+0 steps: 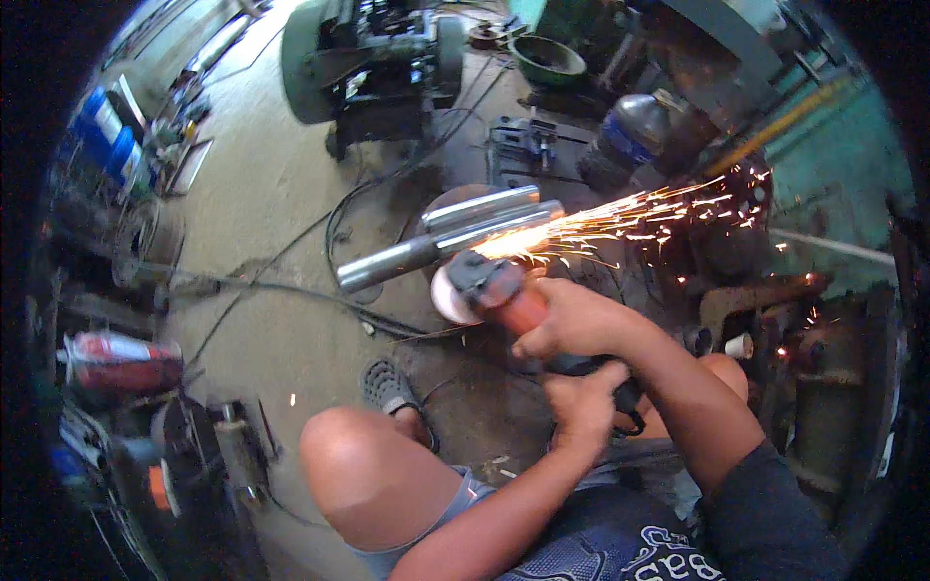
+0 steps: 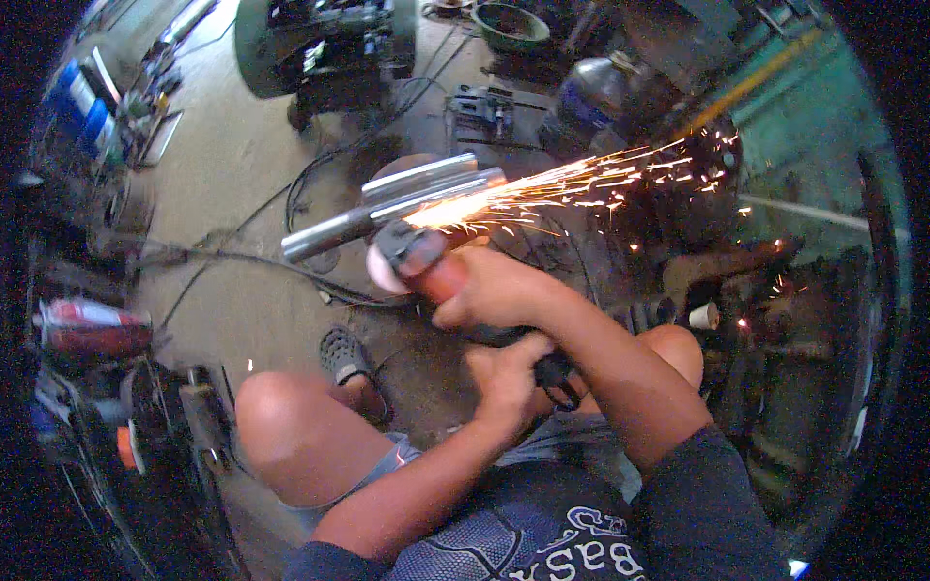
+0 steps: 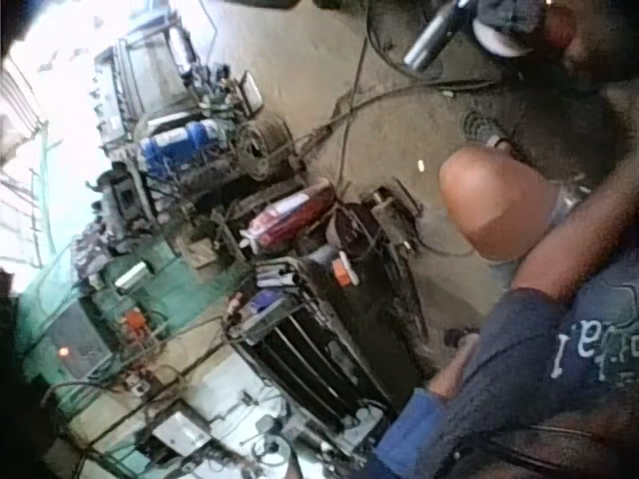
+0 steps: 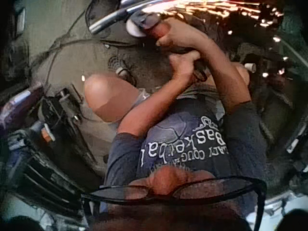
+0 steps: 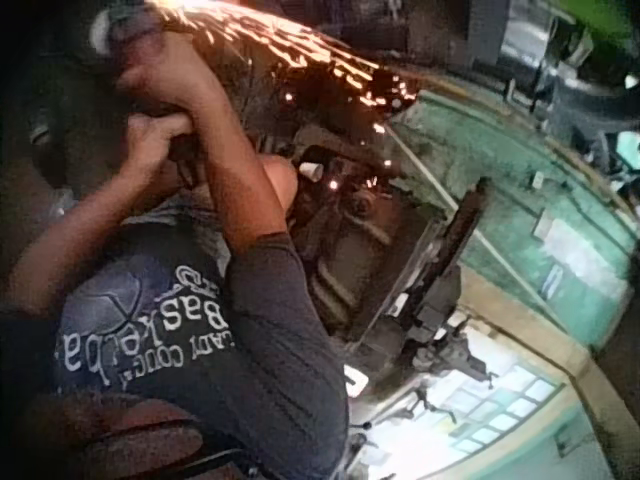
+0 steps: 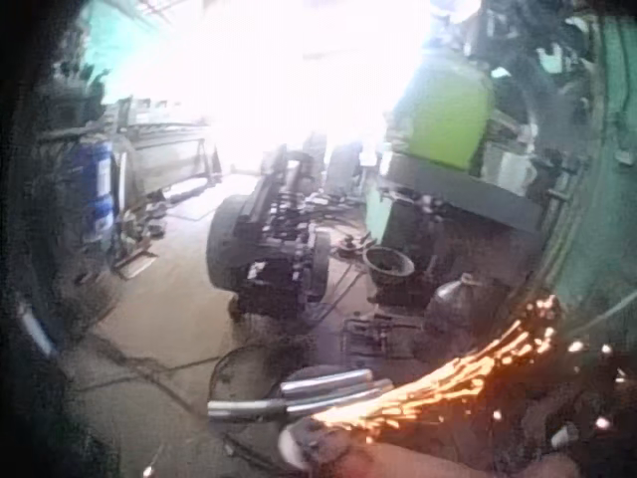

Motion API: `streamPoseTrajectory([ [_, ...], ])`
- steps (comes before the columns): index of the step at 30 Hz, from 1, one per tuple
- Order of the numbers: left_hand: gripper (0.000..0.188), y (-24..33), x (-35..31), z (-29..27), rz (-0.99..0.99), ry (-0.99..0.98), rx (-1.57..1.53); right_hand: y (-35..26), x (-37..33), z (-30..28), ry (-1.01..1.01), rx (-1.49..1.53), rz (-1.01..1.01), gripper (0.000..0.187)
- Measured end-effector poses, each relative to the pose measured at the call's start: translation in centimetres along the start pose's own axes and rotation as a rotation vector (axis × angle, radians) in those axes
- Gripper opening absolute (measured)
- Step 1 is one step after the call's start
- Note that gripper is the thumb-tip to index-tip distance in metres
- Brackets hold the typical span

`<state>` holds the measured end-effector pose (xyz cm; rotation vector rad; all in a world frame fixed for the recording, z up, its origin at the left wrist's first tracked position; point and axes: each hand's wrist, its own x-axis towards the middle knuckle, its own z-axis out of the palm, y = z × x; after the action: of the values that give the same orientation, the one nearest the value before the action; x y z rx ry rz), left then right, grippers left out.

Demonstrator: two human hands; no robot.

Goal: The person uses an angle grinder to smooth the edges of metal pipes clamped in a vise. Sparks fly as the grinder contacts the metal. The person adjusts the pipe position and continues grinding different sections.

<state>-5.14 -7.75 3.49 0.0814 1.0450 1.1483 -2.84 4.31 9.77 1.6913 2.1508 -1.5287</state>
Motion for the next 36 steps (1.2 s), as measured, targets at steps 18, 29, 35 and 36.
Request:
streamPoseTrajectory([
  [18,0.041,-1.7,0.9,4.4,0.017,-0.171,0.219,8.0,-3.2,-4.3,0.219,0.148,0.197,0.057],
  [29,0.044,-0.2,-1.0,1.0,-0.037,0.011,0.068,4.2,-1.2,-0.1,0.086,0.062,0.083,0.072],
  [35,0.046,-0.1,-0.7,0.2,0.067,-0.082,0.073,3.7,-1.1,0.1,0.102,0.082,0.103,0.071],
  [36,0.056,-0.2,-0.3,0.2,0.024,-0.116,0.065,3.9,-1.4,-0.2,0.120,0.094,0.112,0.071],
])
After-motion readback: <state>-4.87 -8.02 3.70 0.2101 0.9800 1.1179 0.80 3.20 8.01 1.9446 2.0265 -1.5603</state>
